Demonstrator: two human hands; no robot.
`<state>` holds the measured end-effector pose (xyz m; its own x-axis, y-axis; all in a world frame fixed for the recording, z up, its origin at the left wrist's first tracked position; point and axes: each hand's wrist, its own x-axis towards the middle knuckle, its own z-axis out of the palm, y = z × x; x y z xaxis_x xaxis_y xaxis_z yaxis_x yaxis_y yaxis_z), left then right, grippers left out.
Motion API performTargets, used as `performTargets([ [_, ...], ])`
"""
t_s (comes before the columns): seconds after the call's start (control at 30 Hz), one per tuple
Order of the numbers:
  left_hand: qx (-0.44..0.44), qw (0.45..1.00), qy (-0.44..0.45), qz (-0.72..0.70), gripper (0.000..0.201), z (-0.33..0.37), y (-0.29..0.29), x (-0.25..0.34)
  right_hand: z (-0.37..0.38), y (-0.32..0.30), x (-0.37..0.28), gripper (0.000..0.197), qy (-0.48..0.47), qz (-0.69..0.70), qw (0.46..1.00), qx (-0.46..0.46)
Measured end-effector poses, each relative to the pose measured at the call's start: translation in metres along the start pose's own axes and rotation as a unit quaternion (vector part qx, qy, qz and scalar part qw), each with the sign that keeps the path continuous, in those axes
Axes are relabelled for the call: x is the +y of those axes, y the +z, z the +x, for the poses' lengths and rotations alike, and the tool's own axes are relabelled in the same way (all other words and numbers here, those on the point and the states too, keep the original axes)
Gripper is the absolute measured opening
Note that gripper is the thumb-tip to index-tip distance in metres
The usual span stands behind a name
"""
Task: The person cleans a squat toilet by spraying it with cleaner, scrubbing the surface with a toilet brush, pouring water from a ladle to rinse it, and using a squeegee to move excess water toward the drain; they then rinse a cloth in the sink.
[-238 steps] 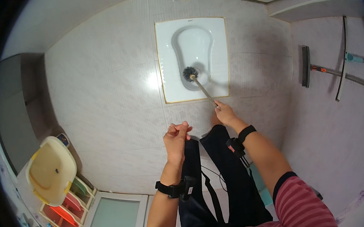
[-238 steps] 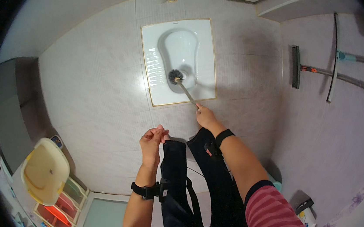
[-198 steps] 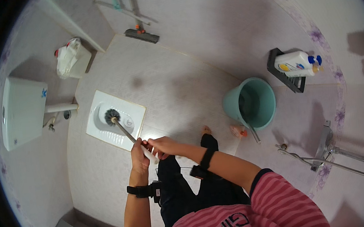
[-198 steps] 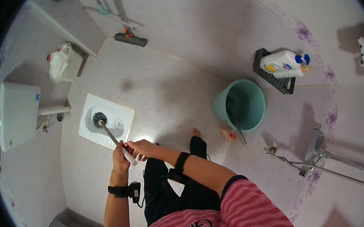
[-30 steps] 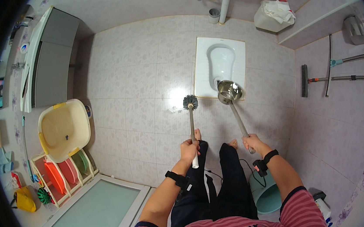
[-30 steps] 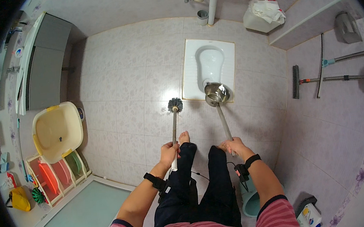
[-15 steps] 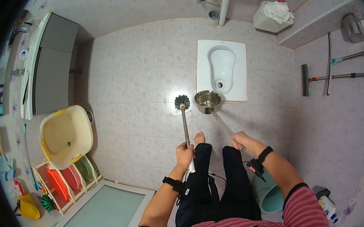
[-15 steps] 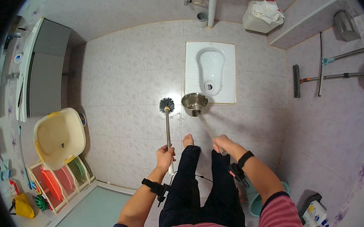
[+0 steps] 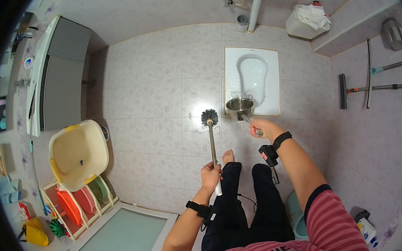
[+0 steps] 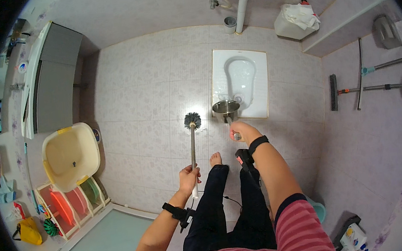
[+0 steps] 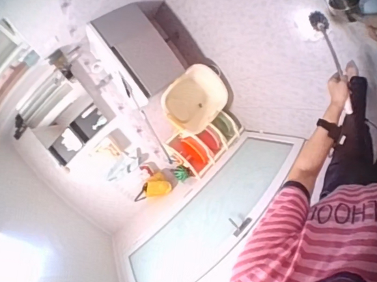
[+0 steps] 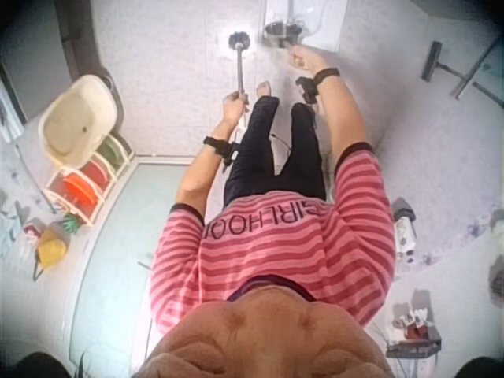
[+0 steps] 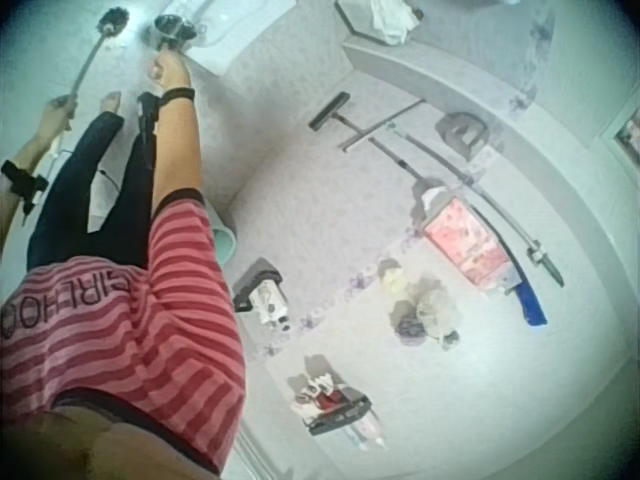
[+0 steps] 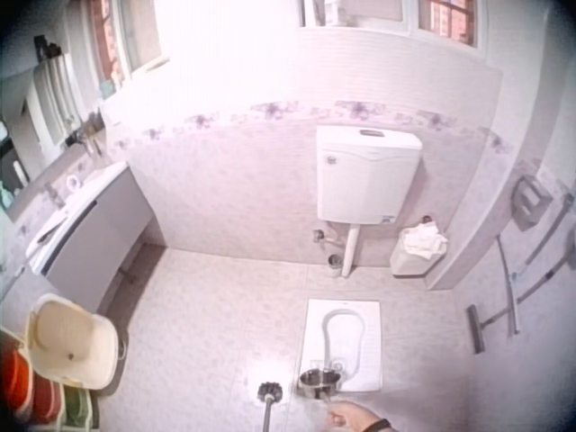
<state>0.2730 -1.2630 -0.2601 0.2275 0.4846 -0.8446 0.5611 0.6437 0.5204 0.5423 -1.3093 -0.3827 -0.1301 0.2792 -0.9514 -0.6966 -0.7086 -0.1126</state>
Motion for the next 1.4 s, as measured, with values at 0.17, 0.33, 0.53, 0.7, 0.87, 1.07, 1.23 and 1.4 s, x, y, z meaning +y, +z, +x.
performTargets([
  [0.17, -0.011, 1.000, 0.007, 0.022, 0.028, 0.007, -0.003, 0.004, -0.030, -0.017, 0.022, 0.015, 0.009, 0.034, 0.999, -0.033],
  [0.33, -0.021, 0.999, 0.006, 0.027, 0.027, 0.011, 0.010, 0.003, -0.043, -0.030, 0.059, 0.014, 0.018, 0.216, 0.976, -0.014],
  [0.53, -0.022, 0.998, 0.021, 0.057, 0.023, 0.016, 0.019, 0.013, -0.054, -0.021, 0.065, 0.014, -0.029, 0.238, 0.970, -0.024],
  [0.7, -0.027, 0.998, 0.037, 0.053, 0.021, 0.017, 0.030, 0.022, -0.062, -0.016, 0.040, 0.013, -0.084, 0.233, 0.968, -0.037],
  [0.87, -0.013, 0.997, 0.041, 0.058, 0.021, 0.013, 0.039, 0.028, -0.061, -0.026, -0.009, 0.016, -0.081, 0.256, 0.956, -0.119],
  [1.07, 0.008, 0.997, 0.059, 0.052, 0.024, 0.014, 0.042, 0.034, -0.069, -0.037, -0.086, 0.012, -0.083, 0.360, 0.898, -0.237],
  [1.23, 0.004, 0.995, 0.070, 0.070, 0.023, 0.017, 0.044, 0.045, -0.088, -0.038, -0.112, 0.031, -0.130, 0.466, 0.779, -0.400],
  [1.4, 0.010, 0.994, 0.073, 0.081, 0.023, 0.013, 0.051, 0.054, -0.108, -0.036, -0.102, 0.040, -0.132, 0.528, 0.652, -0.528],
])
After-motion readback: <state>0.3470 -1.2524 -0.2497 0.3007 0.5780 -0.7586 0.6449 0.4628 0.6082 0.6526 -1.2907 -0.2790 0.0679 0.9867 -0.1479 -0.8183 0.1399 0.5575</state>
